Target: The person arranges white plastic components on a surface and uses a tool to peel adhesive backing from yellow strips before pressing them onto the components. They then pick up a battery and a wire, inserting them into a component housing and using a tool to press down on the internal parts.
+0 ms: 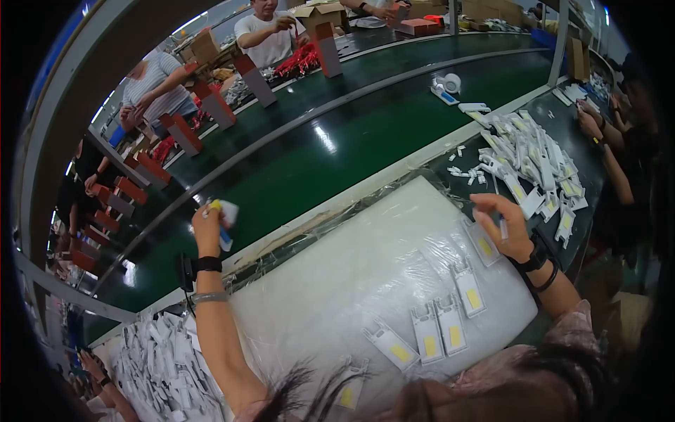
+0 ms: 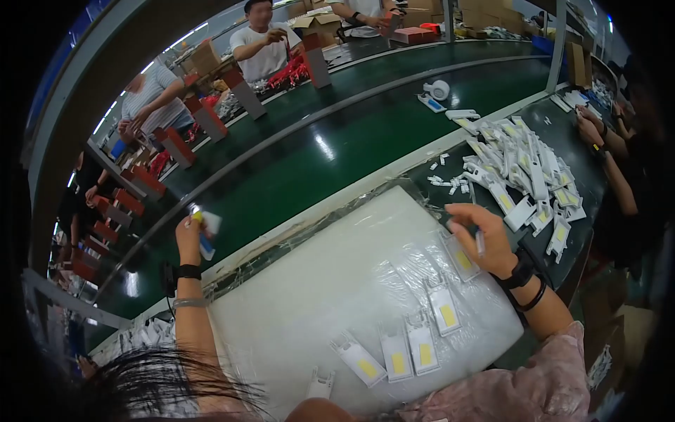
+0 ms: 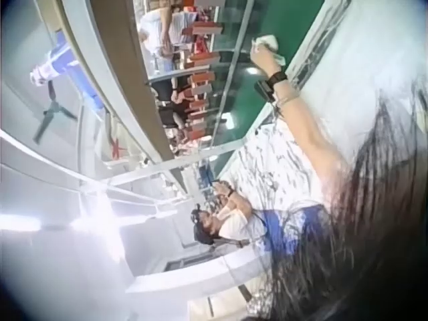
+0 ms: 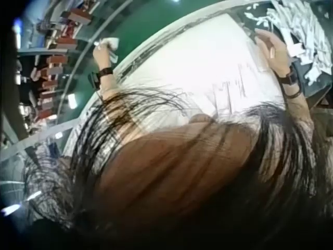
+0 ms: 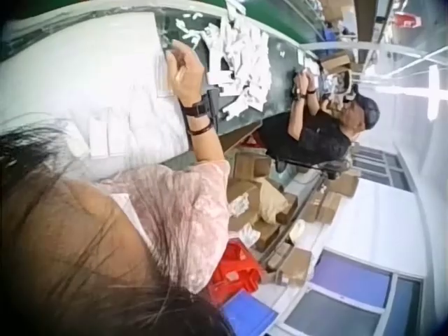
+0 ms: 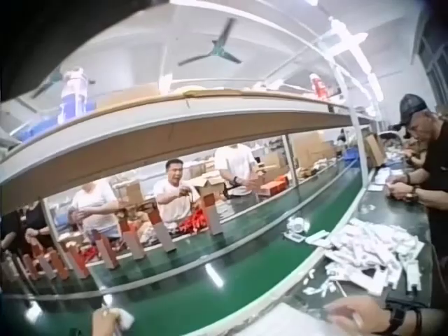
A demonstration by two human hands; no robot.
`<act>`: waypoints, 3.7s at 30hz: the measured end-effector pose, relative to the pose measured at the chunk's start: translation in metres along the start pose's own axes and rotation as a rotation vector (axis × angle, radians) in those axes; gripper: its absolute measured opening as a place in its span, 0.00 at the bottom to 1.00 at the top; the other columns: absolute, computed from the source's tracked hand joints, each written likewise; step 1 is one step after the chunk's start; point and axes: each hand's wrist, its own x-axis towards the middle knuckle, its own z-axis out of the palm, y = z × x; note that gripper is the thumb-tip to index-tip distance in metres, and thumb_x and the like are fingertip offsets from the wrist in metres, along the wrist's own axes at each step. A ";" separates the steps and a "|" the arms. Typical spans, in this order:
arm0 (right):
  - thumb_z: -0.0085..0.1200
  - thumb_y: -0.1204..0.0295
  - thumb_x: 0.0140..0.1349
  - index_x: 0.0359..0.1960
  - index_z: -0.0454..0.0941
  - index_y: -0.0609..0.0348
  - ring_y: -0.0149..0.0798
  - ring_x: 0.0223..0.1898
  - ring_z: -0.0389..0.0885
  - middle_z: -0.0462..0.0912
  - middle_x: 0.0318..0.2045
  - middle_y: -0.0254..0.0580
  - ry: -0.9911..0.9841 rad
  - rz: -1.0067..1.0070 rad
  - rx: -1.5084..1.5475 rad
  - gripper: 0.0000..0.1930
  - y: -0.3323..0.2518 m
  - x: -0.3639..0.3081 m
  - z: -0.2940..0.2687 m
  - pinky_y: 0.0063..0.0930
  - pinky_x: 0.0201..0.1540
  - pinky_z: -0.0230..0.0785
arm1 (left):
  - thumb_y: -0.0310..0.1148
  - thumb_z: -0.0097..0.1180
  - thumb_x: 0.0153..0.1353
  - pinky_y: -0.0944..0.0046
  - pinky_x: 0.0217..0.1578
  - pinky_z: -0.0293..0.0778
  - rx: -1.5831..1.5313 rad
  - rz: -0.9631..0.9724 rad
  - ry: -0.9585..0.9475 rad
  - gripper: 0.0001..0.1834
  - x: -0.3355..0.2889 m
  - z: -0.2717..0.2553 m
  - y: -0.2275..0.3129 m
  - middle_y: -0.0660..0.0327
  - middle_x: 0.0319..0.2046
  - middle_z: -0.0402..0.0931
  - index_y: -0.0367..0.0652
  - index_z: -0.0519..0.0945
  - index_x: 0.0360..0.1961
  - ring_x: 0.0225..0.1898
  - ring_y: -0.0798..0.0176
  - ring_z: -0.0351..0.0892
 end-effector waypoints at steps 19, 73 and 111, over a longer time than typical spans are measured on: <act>0.61 0.67 0.65 0.42 0.82 0.58 0.36 0.37 0.82 0.86 0.36 0.40 -0.629 0.011 0.429 0.10 -0.051 0.023 0.033 0.30 0.49 0.72 | 0.26 0.54 0.60 0.73 0.30 0.71 -0.132 -0.150 -1.060 0.15 -0.206 0.167 0.210 0.65 0.32 0.76 0.39 0.75 0.50 0.30 0.74 0.74; 0.70 0.84 0.47 0.37 0.84 0.60 0.40 0.31 0.86 0.85 0.33 0.44 0.039 -0.573 0.220 0.14 -0.063 0.003 0.031 0.26 0.32 0.77 | 0.22 0.49 0.60 0.69 0.29 0.79 -0.501 -0.038 -0.770 0.29 -0.272 0.199 0.191 0.60 0.42 0.73 0.40 0.62 0.63 0.38 0.71 0.74; 0.68 0.83 0.49 0.38 0.83 0.61 0.40 0.28 0.83 0.83 0.30 0.43 0.020 -0.519 0.218 0.13 -0.063 0.003 0.038 0.28 0.29 0.74 | 0.30 0.47 0.71 0.65 0.33 0.76 -0.311 0.041 -0.653 0.13 -0.273 0.203 0.196 0.53 0.35 0.78 0.36 0.74 0.53 0.31 0.59 0.80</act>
